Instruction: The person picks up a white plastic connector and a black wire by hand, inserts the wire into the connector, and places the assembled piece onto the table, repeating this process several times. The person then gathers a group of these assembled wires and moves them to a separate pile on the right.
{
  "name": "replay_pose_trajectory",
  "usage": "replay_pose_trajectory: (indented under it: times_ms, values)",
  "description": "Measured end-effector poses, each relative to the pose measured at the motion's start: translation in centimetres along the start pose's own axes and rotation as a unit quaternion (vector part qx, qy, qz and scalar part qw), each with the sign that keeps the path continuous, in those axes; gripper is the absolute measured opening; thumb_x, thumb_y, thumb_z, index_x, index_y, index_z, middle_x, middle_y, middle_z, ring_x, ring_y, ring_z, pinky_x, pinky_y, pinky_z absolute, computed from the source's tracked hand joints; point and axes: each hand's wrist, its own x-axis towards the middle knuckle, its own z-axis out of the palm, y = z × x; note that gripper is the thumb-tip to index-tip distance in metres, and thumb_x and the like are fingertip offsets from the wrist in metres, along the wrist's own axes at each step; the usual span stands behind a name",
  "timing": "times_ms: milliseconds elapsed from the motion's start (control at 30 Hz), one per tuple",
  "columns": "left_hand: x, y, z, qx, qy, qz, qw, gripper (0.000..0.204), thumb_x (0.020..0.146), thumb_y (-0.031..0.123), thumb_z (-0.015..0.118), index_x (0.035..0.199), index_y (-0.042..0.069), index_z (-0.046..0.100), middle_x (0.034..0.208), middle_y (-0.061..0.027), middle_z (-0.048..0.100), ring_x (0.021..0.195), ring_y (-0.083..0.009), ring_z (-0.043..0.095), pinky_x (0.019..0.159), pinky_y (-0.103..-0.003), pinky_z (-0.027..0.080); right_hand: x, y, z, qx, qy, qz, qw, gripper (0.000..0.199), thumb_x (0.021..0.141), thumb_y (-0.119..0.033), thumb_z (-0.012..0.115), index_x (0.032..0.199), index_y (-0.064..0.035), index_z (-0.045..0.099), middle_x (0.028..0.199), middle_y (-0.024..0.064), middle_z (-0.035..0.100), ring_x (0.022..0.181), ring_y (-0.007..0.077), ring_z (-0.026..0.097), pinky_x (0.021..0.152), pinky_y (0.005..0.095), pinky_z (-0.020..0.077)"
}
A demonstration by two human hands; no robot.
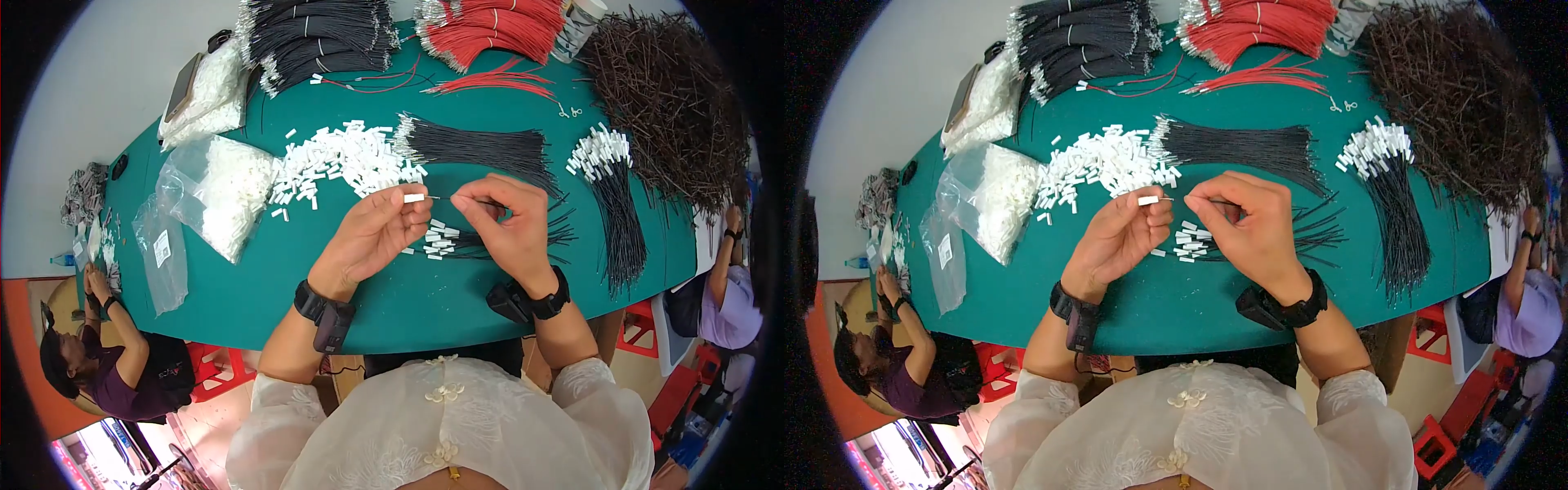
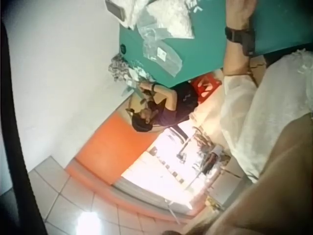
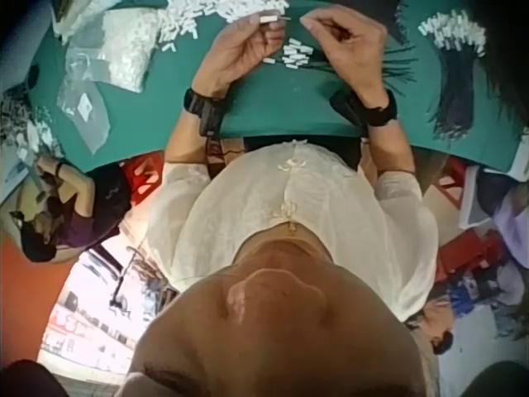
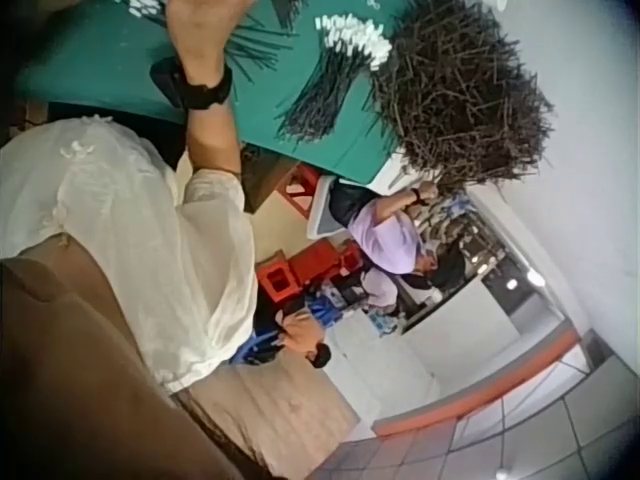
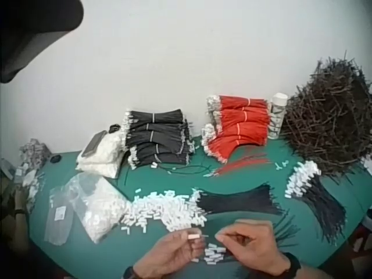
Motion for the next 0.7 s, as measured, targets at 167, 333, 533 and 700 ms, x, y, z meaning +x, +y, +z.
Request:
replay_pose_trajectory:
  times_ms: [167,333,533,700]
  values:
    - [0.0,0.0,-0.1,0.008,-0.006,0.002,1.000,0.038,0.101,0.028,0.060,0.124,-0.002,0.060,0.105,-0.0060,0.060,0.093,-0.0129,0.054,0.088,-0.028,0.051,0.0,0.2,0.0,0.008,-0.004,0.006,1.000,0.005,0.082,0.000,0.075,0.085,0.0009,0.072,0.068,0.0005,0.060,0.056,0.0048,0.045,0.050,0.0228,0.0323]
    - [0.1,-0.1,0.0,0.037,0.010,0.001,0.999,0.037,0.102,0.025,0.060,0.125,-0.004,0.060,0.107,-0.0075,0.064,0.096,-0.0126,0.059,0.091,-0.028,0.052,-0.1,0.1,0.0,0.014,-0.009,0.013,1.000,0.005,0.082,0.000,0.075,0.085,0.0009,0.072,0.068,0.0006,0.061,0.056,0.0048,0.045,0.050,0.0230,0.0324]
    - [0.1,-0.7,1.0,0.188,0.108,0.060,0.974,0.030,0.100,0.019,0.062,0.120,-0.005,0.065,0.102,-0.0096,0.069,0.090,-0.0129,0.063,0.085,-0.027,0.053,0.0,0.3,0.4,-0.007,-0.002,-0.008,1.000,0.005,0.081,0.000,0.075,0.085,0.0010,0.072,0.068,0.0007,0.062,0.055,0.0050,0.045,0.049,0.0230,0.0320]
    - [0.1,-0.7,2.2,0.321,0.176,0.111,0.924,0.023,0.097,0.013,0.066,0.112,-0.004,0.069,0.095,-0.0106,0.072,0.079,-0.0130,0.064,0.076,-0.026,0.054,-0.1,0.4,0.4,-0.037,0.011,-0.027,0.999,0.005,0.081,0.000,0.075,0.085,0.0010,0.072,0.068,0.0011,0.062,0.054,0.0051,0.045,0.048,0.0230,0.0315]
